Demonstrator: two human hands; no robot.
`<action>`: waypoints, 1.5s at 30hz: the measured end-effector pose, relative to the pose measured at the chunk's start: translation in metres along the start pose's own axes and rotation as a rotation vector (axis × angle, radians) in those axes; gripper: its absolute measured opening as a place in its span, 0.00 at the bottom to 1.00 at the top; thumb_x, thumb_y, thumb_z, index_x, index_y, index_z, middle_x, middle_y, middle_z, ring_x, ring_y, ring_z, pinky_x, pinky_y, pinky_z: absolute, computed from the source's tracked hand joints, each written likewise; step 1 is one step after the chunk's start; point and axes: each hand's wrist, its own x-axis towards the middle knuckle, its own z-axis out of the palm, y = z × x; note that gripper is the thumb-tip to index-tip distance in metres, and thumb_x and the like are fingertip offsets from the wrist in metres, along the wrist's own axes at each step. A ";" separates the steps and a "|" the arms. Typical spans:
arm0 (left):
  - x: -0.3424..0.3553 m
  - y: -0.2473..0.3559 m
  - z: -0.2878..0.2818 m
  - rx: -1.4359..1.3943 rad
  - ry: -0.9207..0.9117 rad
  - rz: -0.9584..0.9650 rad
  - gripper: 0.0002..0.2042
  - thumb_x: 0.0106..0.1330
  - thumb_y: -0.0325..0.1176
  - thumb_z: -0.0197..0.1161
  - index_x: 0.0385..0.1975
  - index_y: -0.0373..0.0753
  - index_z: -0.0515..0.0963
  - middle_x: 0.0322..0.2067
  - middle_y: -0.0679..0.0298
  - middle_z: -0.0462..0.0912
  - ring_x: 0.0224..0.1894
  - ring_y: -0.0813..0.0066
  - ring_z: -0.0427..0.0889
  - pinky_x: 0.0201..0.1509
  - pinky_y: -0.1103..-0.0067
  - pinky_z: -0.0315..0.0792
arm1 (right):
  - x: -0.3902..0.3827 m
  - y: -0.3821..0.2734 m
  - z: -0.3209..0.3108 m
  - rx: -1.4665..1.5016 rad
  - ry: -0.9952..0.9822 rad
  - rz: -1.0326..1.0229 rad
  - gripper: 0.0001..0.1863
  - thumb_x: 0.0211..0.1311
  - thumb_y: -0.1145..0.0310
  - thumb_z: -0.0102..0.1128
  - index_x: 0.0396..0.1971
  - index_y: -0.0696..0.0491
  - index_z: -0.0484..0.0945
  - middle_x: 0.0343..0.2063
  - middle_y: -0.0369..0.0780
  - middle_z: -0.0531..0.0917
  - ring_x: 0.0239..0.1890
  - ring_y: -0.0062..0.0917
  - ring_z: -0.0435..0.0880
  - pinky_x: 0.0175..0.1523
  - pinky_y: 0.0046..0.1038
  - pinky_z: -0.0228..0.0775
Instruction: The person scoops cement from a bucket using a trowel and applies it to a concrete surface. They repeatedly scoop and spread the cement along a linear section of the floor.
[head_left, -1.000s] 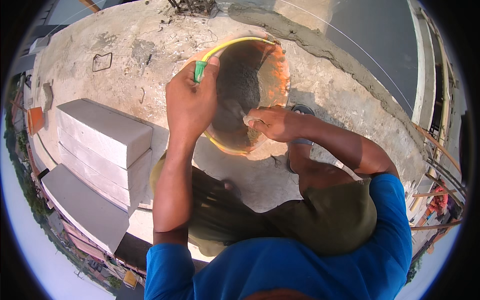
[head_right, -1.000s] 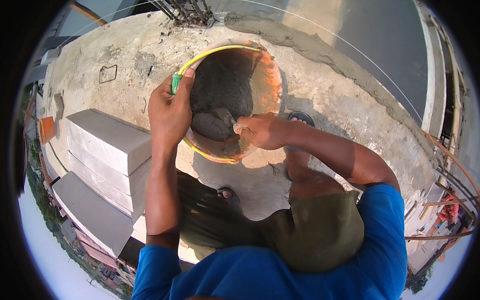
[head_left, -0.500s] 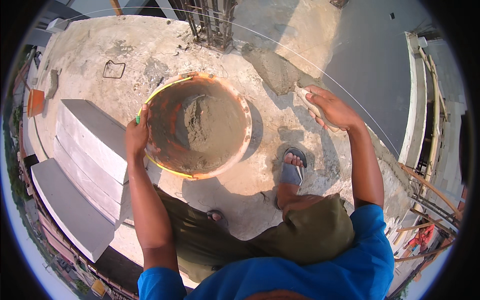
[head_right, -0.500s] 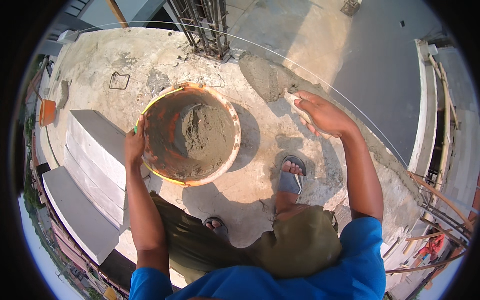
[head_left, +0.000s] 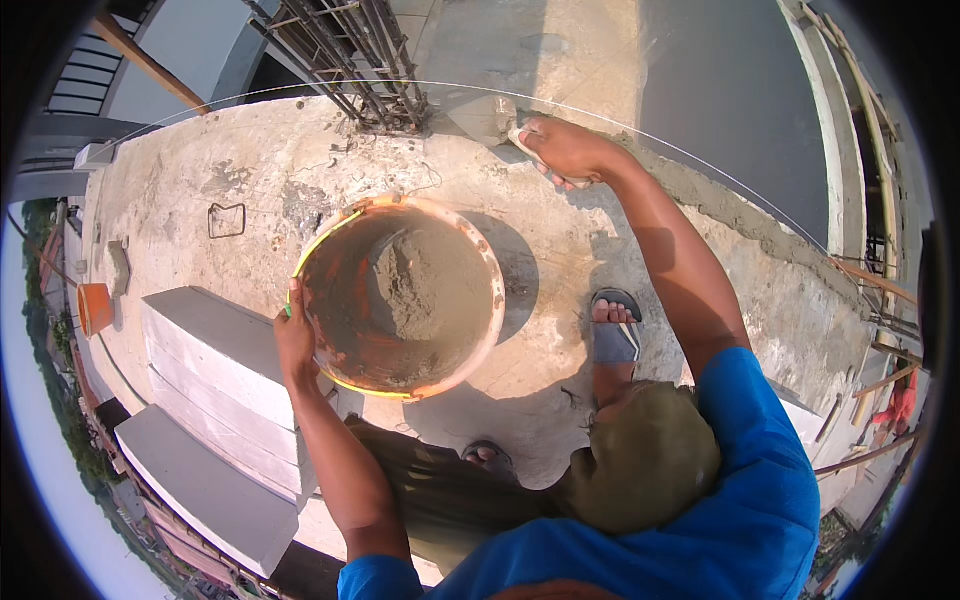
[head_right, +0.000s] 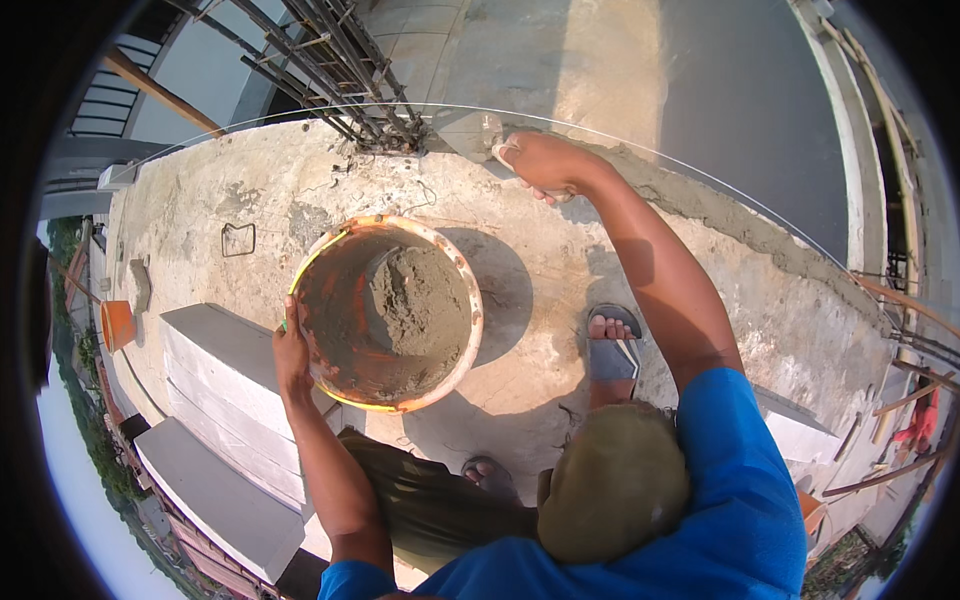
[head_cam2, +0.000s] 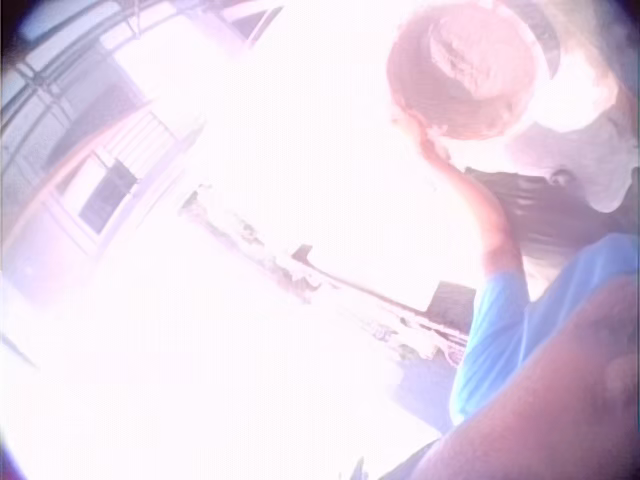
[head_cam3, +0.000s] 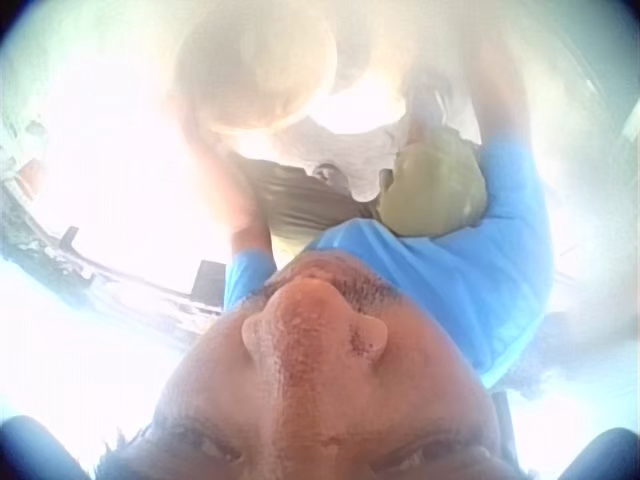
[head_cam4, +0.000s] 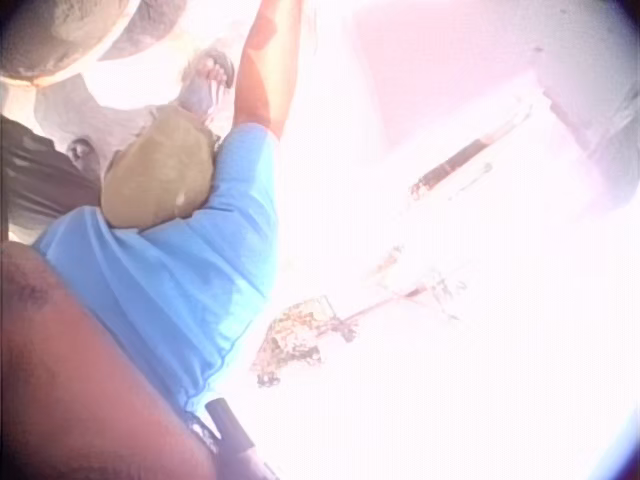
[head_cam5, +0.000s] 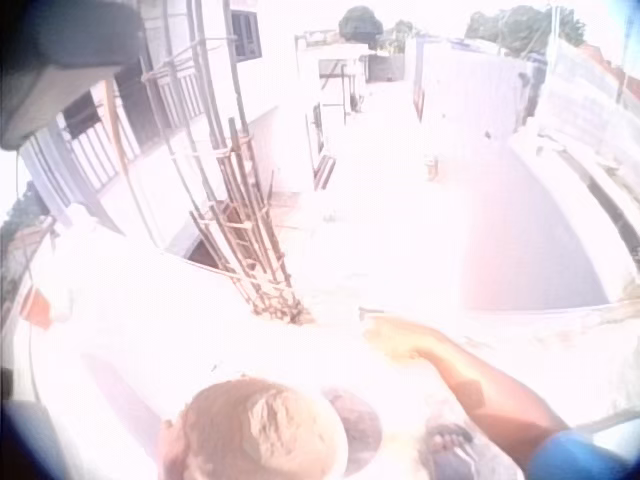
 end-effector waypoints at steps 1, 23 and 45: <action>-0.001 0.005 0.010 -0.040 -0.021 0.042 0.47 0.72 0.73 0.59 0.62 0.23 0.80 0.53 0.51 0.86 0.43 0.68 0.84 0.44 0.73 0.79 | 0.017 0.012 -0.004 0.159 -0.055 -0.007 0.27 0.85 0.51 0.44 0.62 0.61 0.72 0.32 0.43 0.80 0.25 0.29 0.81 0.28 0.36 0.75; -0.042 0.047 0.020 -0.125 -0.224 0.095 0.42 0.72 0.67 0.66 0.57 0.22 0.75 0.48 0.47 0.86 0.44 0.62 0.89 0.45 0.72 0.84 | -0.292 0.385 -0.052 0.455 0.656 0.690 0.20 0.82 0.51 0.47 0.56 0.51 0.77 0.26 0.38 0.79 0.16 0.23 0.75 0.17 0.29 0.68; -0.140 0.110 0.080 0.266 -0.305 0.484 0.26 0.78 0.56 0.60 0.51 0.34 0.86 0.36 0.43 0.88 0.42 0.43 0.89 0.49 0.60 0.79 | -0.167 -0.005 0.088 -0.788 -0.223 -0.195 0.26 0.70 0.63 0.62 0.67 0.53 0.78 0.47 0.52 0.87 0.48 0.50 0.89 0.55 0.45 0.81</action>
